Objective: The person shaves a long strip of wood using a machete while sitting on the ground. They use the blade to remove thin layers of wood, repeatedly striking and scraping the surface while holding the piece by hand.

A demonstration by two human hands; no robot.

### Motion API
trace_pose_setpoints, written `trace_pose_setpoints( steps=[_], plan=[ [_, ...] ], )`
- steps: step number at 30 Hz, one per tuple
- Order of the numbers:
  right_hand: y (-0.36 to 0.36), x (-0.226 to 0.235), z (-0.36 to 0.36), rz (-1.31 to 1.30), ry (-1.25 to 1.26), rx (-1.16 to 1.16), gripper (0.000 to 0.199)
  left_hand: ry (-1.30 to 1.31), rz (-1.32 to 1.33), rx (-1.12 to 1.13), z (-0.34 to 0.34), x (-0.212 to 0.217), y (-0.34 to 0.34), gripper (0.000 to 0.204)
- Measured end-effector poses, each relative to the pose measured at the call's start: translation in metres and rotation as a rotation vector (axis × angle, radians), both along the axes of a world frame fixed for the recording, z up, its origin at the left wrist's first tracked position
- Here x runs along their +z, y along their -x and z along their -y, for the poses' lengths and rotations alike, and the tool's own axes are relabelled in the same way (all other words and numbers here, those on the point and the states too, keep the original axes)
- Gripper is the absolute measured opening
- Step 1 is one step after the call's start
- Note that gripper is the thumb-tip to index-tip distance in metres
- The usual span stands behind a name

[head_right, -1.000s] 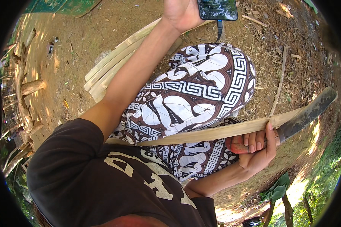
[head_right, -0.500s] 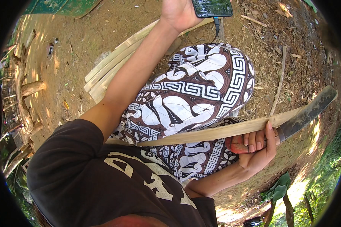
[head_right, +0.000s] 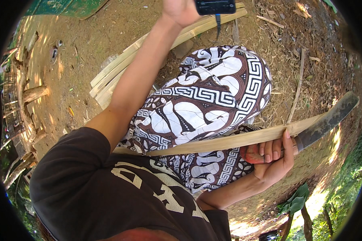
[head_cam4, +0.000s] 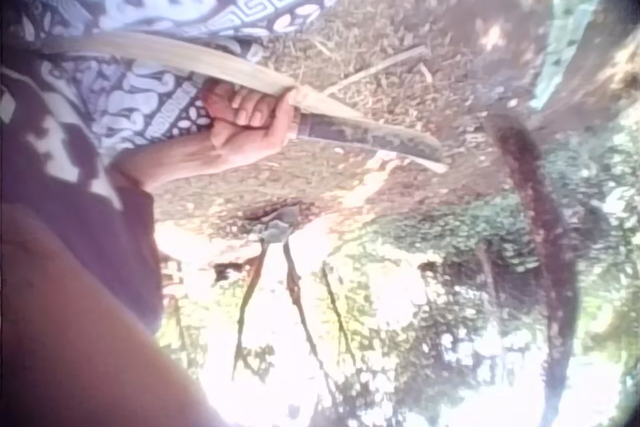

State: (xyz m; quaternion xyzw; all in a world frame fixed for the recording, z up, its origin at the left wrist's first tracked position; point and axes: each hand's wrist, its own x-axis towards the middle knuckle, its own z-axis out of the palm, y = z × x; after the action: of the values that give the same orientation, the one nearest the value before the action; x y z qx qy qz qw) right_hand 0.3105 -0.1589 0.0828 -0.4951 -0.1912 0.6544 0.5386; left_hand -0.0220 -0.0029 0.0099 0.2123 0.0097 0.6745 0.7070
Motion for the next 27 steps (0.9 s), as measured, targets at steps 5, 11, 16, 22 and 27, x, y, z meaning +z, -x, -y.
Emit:
trace_pose_setpoints(
  steps=[5,11,16,22,27],
  plan=[
    [-0.005,-0.002,0.001,0.068,0.027,-0.011,0.035,0.212,-1.097,0.1,-0.003,-0.023,0.039,0.043],
    [-0.006,-0.003,-0.002,0.033,0.047,-0.014,0.04,0.315,-1.539,-0.056,0.065,-0.107,0.053,0.048],
    [-0.004,-0.003,-0.003,0.093,0.066,-0.046,0.036,0.387,-1.523,-0.487,0.097,-0.15,0.061,0.034],
    [0.001,0.001,-0.008,0.108,0.101,-0.045,0.035,0.261,-1.657,-0.735,0.105,-0.176,0.07,0.032],
    [-0.003,-0.002,-0.007,0.139,0.067,-0.07,0.023,-0.132,-1.866,-1.149,0.103,-0.18,0.047,0.036]
  ],
)
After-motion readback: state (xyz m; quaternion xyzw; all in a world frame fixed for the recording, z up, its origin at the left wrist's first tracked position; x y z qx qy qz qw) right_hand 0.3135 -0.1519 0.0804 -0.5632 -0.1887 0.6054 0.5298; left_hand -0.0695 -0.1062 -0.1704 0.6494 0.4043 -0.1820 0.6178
